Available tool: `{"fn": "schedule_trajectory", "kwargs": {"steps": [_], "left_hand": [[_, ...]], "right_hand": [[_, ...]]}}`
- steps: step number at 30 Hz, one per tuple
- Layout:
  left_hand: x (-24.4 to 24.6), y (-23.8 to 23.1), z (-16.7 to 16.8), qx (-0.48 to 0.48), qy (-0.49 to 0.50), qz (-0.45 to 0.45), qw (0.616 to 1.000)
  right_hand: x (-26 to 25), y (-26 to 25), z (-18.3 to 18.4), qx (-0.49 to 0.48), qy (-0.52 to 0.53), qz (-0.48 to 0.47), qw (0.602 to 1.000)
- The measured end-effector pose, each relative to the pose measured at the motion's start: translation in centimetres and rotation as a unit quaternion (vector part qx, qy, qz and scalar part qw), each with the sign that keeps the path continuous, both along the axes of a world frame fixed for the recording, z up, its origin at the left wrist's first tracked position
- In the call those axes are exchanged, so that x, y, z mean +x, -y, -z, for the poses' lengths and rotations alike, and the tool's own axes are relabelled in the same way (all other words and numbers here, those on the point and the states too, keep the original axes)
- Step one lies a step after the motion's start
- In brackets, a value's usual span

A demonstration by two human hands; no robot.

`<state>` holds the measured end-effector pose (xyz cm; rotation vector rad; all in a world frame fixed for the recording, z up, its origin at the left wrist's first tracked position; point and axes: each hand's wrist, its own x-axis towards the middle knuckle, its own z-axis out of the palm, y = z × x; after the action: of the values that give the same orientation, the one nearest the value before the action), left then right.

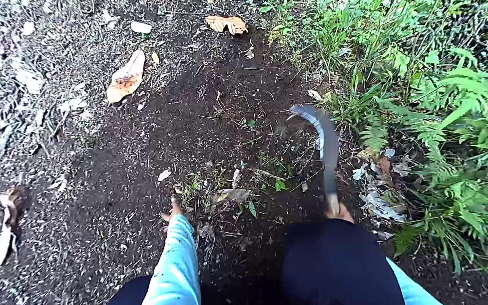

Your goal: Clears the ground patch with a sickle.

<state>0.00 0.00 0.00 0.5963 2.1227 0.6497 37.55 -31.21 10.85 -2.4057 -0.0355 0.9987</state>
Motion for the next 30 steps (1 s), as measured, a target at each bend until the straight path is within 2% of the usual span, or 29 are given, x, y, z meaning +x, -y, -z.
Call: {"fn": "schedule_trajectory", "kwargs": {"steps": [1, 3, 4, 6, 8, 9, 11, 13, 15, 18, 20, 22, 24, 26, 28, 30], "left_hand": [[0.3, 0.0, -0.4, -0.003, 0.004, 0.004, 1.0], [0.6, -0.1, -0.7, -0.01, 0.004, 0.007, 1.0], [0.7, -0.1, -0.7, -0.013, 0.002, 0.003, 1.0], [0.5, 0.0, -0.4, -0.011, -0.005, -0.003, 1.0], [0.1, -0.1, -0.4, -0.01, 0.0, -0.011, 1.0], [-0.2, -0.2, -0.2, -0.009, 0.003, -0.013, 1.0], [-0.5, -0.5, 0.1, -0.006, 0.009, -0.016, 1.0], [-0.7, -0.4, 0.2, -0.006, 0.011, -0.014, 1.0], [-0.6, -0.4, 0.2, -0.017, 0.003, -0.006, 1.0], [-0.4, -0.3, -0.5, -0.013, 0.011, -0.005, 1.0], [-0.4, -0.3, -0.4, -0.009, 0.017, -0.002, 1.0], [-0.7, 0.0, -0.4, -0.019, 0.019, 0.011, 1.0], [-0.9, -0.1, -1.3, -0.031, 0.039, 0.047, 0.998], [-1.2, -0.4, -2.9, -0.076, 0.062, 0.124, 0.987], [-1.3, -0.3, -4.4, -0.12, 0.071, 0.187, 0.972], [-1.8, -0.3, -4.7, -0.146, 0.071, 0.245, 0.956]], "right_hand": [[1.0, -2.2, 1.6, 0.037, 0.026, 0.032, 0.998], [2.9, -6.9, 2.3, 0.089, 0.011, 0.092, 0.992], [3.2, -8.4, 2.8, 0.085, 0.001, 0.085, 0.993], [2.2, -8.3, 4.3, -0.004, -0.01, -0.047, 0.999], [0.0, -5.7, 6.3, -0.134, -0.024, -0.217, 0.967], [-1.1, -4.5, 7.8, -0.167, -0.035, -0.264, 0.949], [-2.5, -3.4, 9.7, -0.195, -0.065, -0.302, 0.931], [-1.4, -2.1, 8.6, -0.197, -0.041, -0.338, 0.919], [0.3, -2.9, 6.3, -0.143, 0.005, -0.322, 0.936], [1.6, -10.4, 2.7, -0.021, -0.003, -0.159, 0.987], [1.8, -15.0, 2.7, 0.031, -0.023, -0.08, 0.996], [1.4, -14.9, 4.3, -0.007, -0.028, -0.141, 0.99], [0.4, -11.3, 6.1, -0.098, -0.023, -0.285, 0.953], [-0.4, -8.5, 7.0, -0.137, -0.024, -0.378, 0.915], [-0.4, -8.9, 6.3, -0.119, -0.031, -0.377, 0.918], [-0.1, -11.9, 5.0, -0.048, -0.033, -0.284, 0.957]]}}
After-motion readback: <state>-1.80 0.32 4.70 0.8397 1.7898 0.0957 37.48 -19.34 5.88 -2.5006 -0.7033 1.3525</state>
